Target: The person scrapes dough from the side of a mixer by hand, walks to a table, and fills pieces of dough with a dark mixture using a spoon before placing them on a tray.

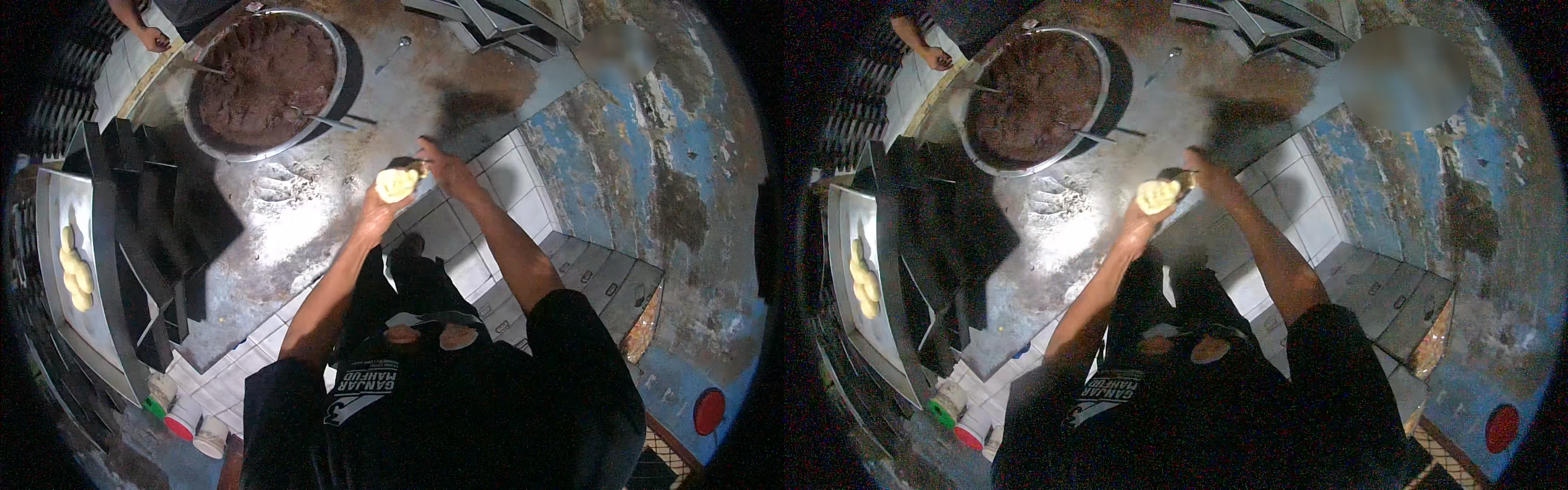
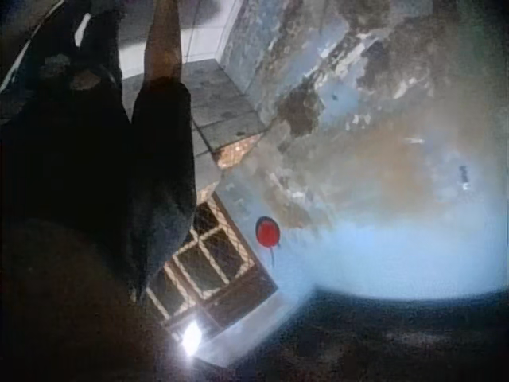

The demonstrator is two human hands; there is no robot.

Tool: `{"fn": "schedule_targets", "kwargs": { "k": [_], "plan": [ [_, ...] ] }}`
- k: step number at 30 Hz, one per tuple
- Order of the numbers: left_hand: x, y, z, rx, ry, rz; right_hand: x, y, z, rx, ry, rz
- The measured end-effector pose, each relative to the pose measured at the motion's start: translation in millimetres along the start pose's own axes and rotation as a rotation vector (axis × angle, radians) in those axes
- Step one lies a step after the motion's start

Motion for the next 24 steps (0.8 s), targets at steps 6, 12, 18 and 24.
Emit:
{"fn": "schedule_targets", "kwargs": {
  "k": [6,12,18,24],
  "plan": [
    [34.9,-70.6,85.0,-0.124,0.245,0.042,-7.6,34.6,-31.4,0.356,-0.140,0.162],
    [54.7,-63.6,36.3,0.009,-0.009,-0.154,-98.2,91.2,-83.8,0.677,-0.959,0.199],
    [120.0,-51.6,-26.2,0.188,-0.355,-0.029,-175.9,38.8,77.8,-0.142,-0.350,0.024],
    [154.5,-2.4,-89.8,0.317,0.175,-0.221,-202.1,13.6,70.0,0.144,-0.876,-0.048]
  ]
}}
Point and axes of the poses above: each hand's wrist, its own y-axis away from the middle knuckle, its own x-axis out of the palm, z = x × y, the point moved 9 cm from there along -y, towards the middle knuckle, and after that the axes turned 2 degrees about x, right-handed, at the moved point
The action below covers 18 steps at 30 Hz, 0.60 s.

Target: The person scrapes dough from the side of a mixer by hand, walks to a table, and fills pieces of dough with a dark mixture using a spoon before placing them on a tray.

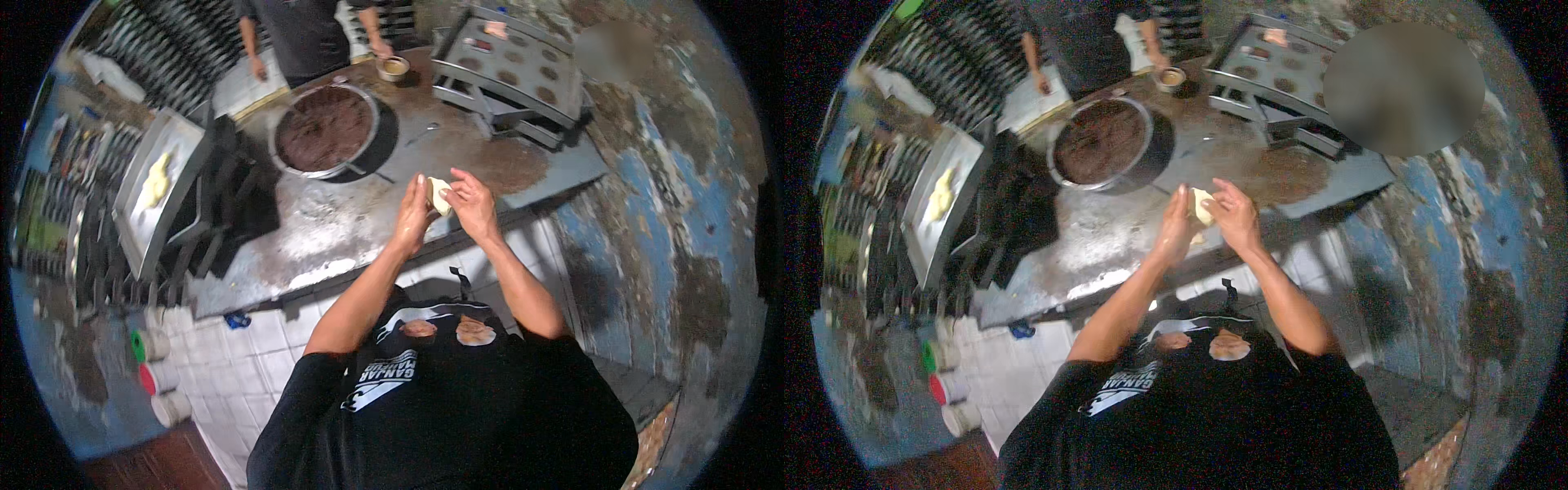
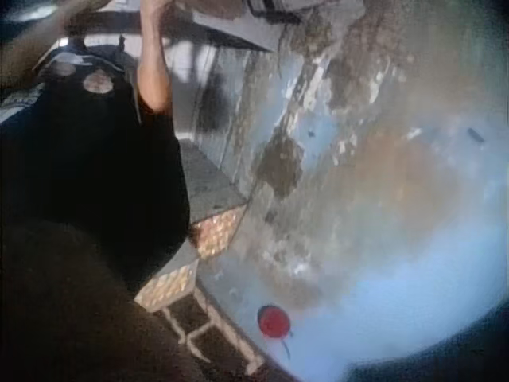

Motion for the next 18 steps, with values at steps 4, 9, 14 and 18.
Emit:
{"fn": "schedule_targets", "kwargs": {
  "k": [4,9,14,18],
  "plan": [
    [-18.9,22.4,-58.4,0.373,-0.171,-0.351,42.6,-2.1,-4.8,-0.178,-0.107,-0.007],
    [-96.8,49.5,-91.6,0.414,-0.222,-0.406,114.7,13.7,19.6,0.042,-0.460,0.321],
    [-211.5,74.1,-4.8,0.044,-0.314,-0.459,185.2,5.4,14.8,-0.416,0.300,0.323],
    [-230.9,63.6,-0.3,0.083,-0.213,-0.418,246.0,16.0,48.0,-0.898,0.548,0.527]
  ]
}}
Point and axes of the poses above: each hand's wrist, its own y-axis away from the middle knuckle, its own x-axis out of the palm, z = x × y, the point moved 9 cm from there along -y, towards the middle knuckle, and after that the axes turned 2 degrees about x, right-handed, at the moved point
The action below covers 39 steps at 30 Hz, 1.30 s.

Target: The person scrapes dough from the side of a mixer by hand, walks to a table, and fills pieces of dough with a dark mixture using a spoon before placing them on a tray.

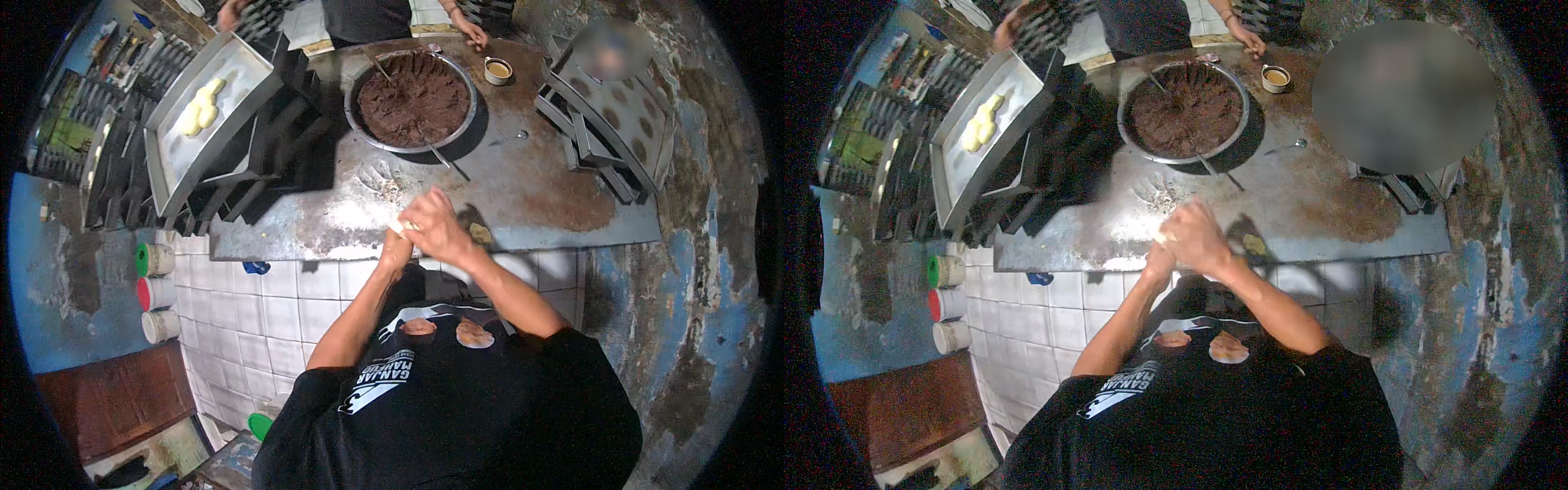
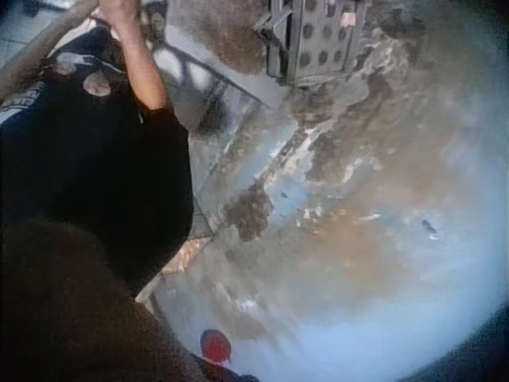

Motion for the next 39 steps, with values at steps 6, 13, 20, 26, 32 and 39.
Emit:
{"fn": "schedule_targets", "kwargs": {
  "k": [6,13,20,26,32,39],
  "plan": [
    [-24.7,-69.2,-89.9,0.233,-0.279,0.180,2.8,-49.0,-179.4,0.695,0.412,0.143],
    [-95.1,-141.8,-134.2,0.264,-0.257,0.175,53.8,-124.1,-234.1,0.609,0.509,0.702],
    [-146.9,-169.0,-166.3,0.162,-0.604,0.065,82.9,-154.0,-193.8,0.478,0.552,0.842],
    [-163.0,-195.3,-158.7,0.079,-0.502,-0.004,113.7,-141.6,-238.0,0.859,0.158,0.953],
    [-124.0,-224.2,-154.1,0.235,-0.330,0.016,67.2,-160.2,-220.2,0.882,-0.612,0.549],
    [-22.8,-259.2,-167.4,0.419,-0.664,-0.077,45.3,-141.1,-127.5,0.411,0.465,0.010]
  ]
}}
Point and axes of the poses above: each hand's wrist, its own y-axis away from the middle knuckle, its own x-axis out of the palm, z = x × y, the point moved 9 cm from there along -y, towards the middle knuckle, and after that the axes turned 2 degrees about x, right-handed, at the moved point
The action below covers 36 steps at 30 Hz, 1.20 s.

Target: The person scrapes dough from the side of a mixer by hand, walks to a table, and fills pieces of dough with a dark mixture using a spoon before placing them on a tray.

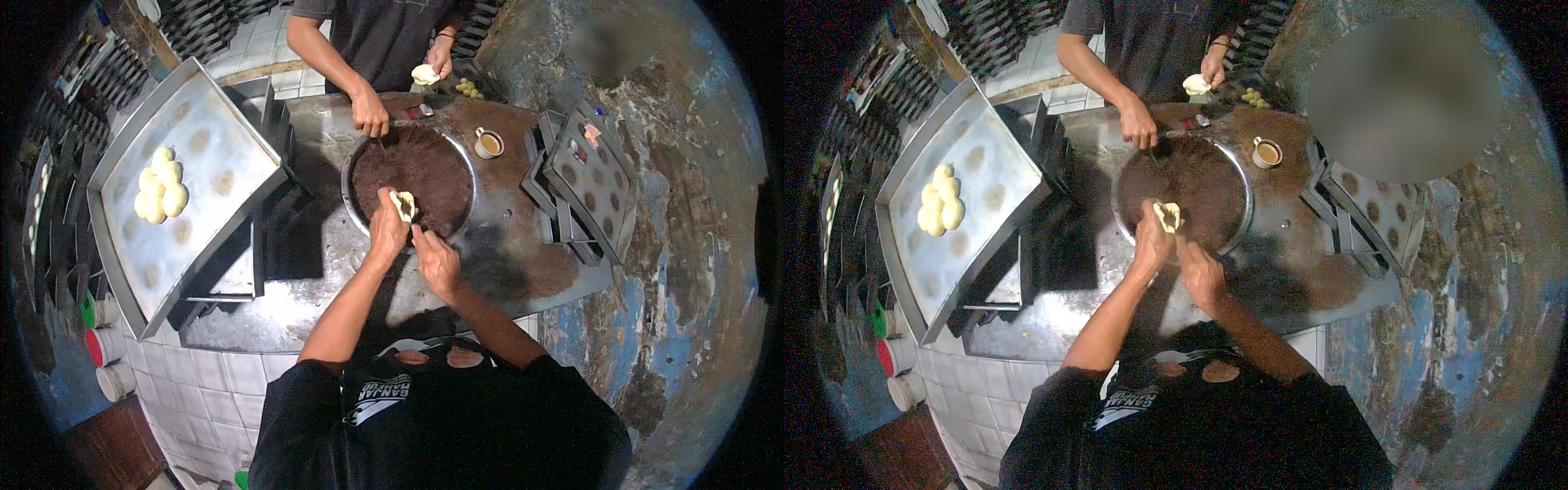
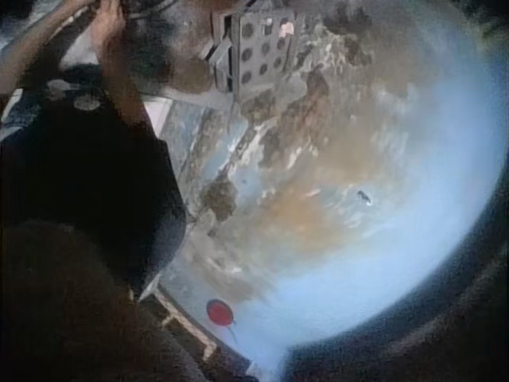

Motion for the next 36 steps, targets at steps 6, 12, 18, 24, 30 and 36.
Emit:
{"fn": "schedule_targets", "kwargs": {
  "k": [6,12,18,24,30,36],
  "plan": [
    [-15.9,13.6,47.0,-0.254,0.066,-0.019,18.7,62.2,-94.3,0.121,-0.155,0.209],
    [33.7,86.2,-39.4,0.012,0.561,0.333,-33.1,27.4,-93.1,0.384,-0.742,-0.084],
    [45.7,139.1,-80.3,-0.052,0.503,0.317,-115.5,75.9,-8.5,-0.020,-0.474,0.036],
    [58.3,184.1,-154.4,-0.220,0.980,0.436,-148.1,135.4,-47.4,-0.008,-0.757,-0.188],
    [36.0,220.7,-208.9,0.170,0.454,0.136,-127.4,173.7,-80.9,0.388,-1.292,-0.197],
    [32.6,269.8,-221.7,0.126,0.133,0.383,-133.6,191.3,-71.1,0.258,-1.293,0.202]
  ]
}}
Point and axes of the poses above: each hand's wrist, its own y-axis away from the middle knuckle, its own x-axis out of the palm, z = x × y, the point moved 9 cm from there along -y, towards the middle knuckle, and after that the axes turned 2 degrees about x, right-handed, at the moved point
